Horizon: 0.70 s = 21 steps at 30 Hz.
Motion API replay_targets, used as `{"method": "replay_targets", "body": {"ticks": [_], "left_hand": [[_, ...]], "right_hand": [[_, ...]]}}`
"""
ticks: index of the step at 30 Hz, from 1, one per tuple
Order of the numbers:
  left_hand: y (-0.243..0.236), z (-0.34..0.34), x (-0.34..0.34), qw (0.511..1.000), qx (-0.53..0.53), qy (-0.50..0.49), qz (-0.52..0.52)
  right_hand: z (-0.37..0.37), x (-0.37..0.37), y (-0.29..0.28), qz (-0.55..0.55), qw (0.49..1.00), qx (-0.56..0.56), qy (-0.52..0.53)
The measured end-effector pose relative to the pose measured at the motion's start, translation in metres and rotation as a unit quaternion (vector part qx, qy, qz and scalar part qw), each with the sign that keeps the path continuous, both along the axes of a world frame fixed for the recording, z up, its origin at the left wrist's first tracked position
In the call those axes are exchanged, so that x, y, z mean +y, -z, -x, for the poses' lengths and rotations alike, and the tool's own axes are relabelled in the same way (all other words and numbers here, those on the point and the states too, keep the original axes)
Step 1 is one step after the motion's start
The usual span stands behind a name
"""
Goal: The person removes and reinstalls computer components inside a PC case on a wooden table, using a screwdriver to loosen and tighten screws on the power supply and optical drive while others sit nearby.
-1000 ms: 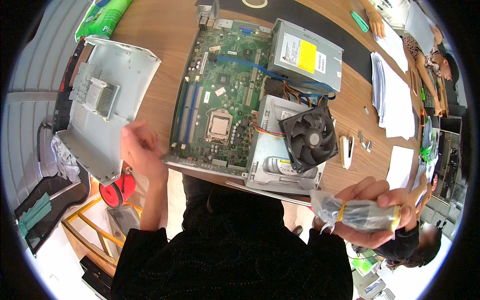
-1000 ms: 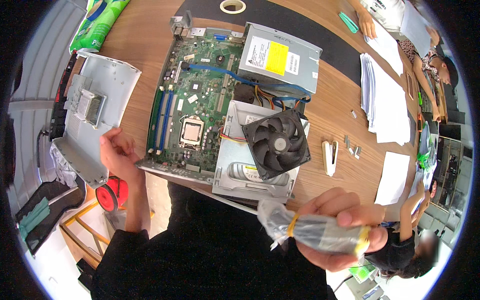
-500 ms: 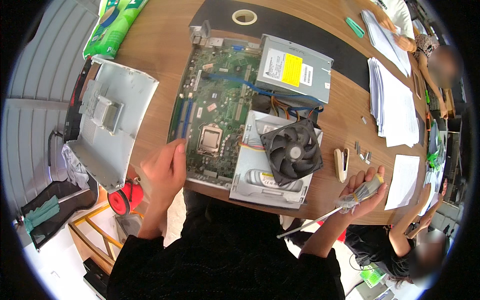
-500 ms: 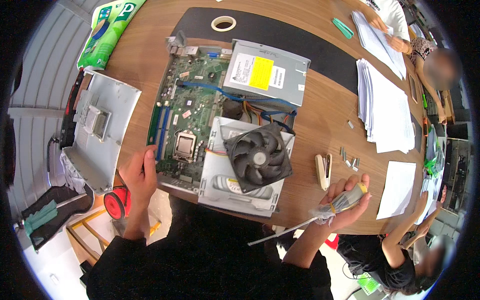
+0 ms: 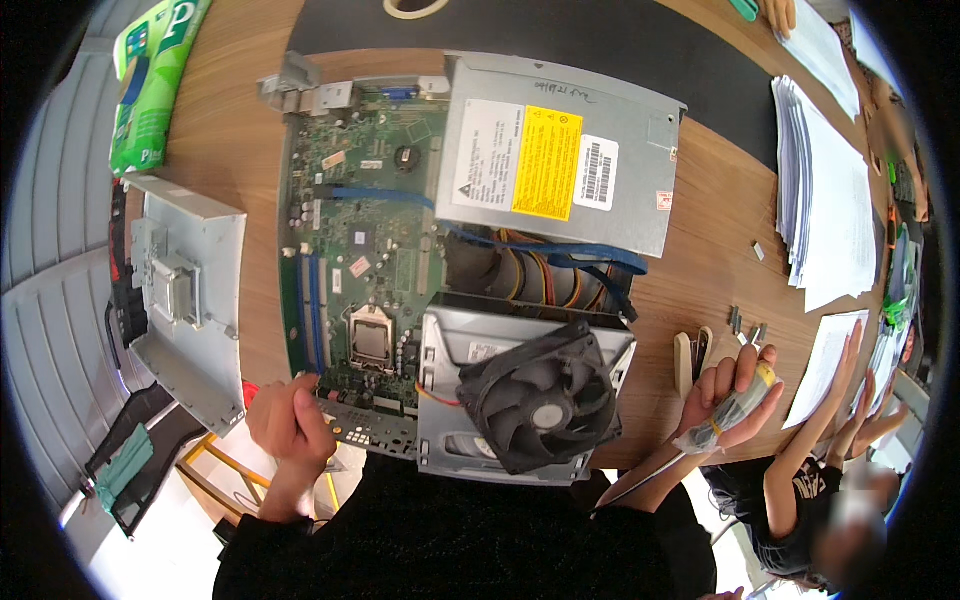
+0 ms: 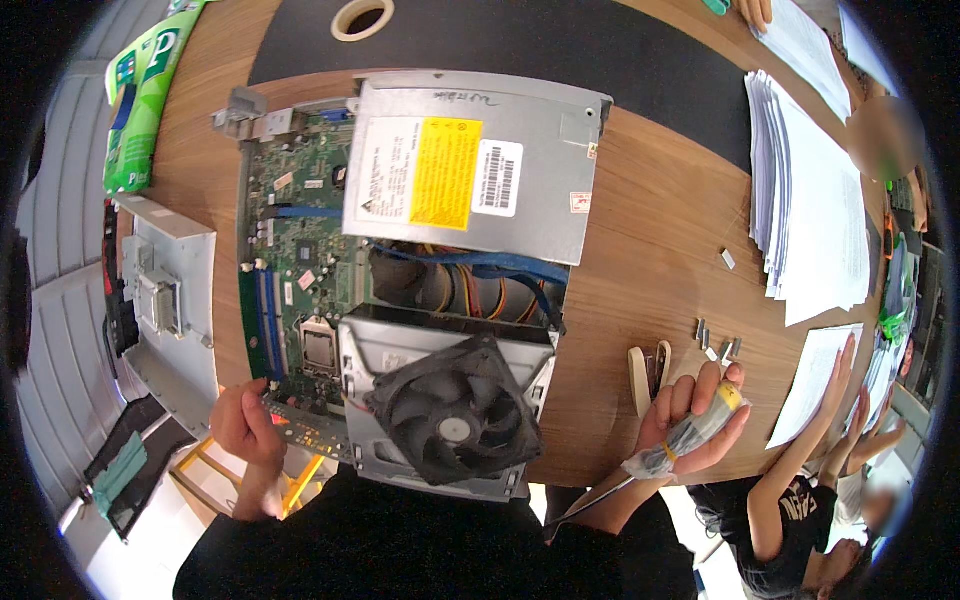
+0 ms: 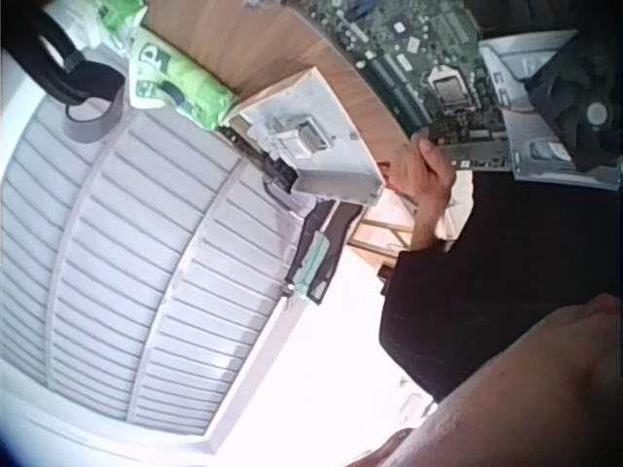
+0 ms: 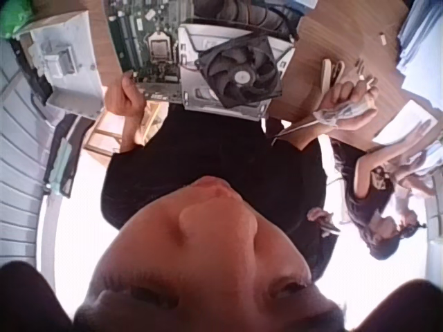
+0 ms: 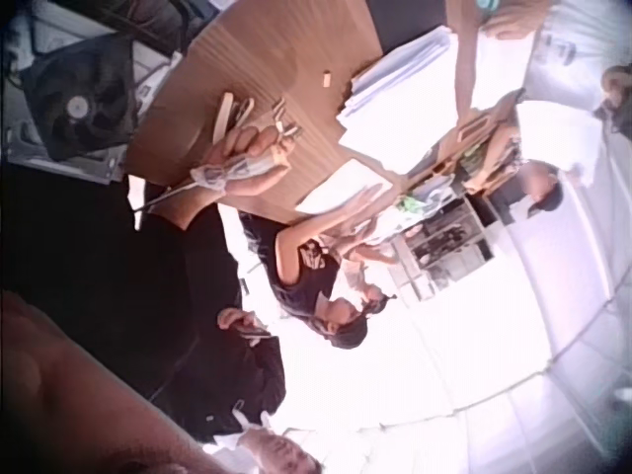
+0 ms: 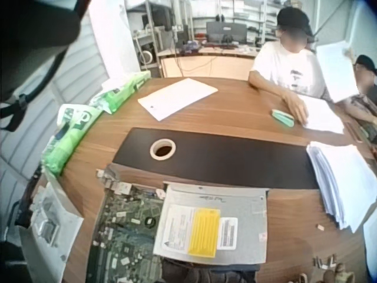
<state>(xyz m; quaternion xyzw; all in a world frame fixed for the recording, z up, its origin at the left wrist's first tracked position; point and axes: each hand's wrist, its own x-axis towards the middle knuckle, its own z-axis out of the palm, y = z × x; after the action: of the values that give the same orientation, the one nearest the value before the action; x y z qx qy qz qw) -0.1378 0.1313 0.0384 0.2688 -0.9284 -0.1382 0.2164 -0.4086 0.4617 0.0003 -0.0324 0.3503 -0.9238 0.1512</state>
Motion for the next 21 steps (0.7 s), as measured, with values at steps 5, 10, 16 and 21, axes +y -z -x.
{"method": "replay_targets", "body": {"ticks": [5,10,16,21], "left_hand": [[-0.001,0.005,-0.001,1.000,0.003,-0.017,-0.014],[-0.005,0.013,-0.009,1.000,-0.022,0.000,-0.021],[-0.012,0.018,-0.007,0.997,-0.072,-0.010,-0.032],[-0.011,0.012,-0.006,0.994,-0.095,-0.021,-0.045]], "right_hand": [[0.002,-0.005,-0.002,-0.007,1.000,-0.007,0.014],[0.001,-0.007,-0.003,-0.030,0.999,-0.016,0.033],[0.000,-0.002,-0.001,-0.045,0.999,0.001,0.017],[0.000,0.000,0.000,-0.052,0.998,-0.017,0.028]]}}
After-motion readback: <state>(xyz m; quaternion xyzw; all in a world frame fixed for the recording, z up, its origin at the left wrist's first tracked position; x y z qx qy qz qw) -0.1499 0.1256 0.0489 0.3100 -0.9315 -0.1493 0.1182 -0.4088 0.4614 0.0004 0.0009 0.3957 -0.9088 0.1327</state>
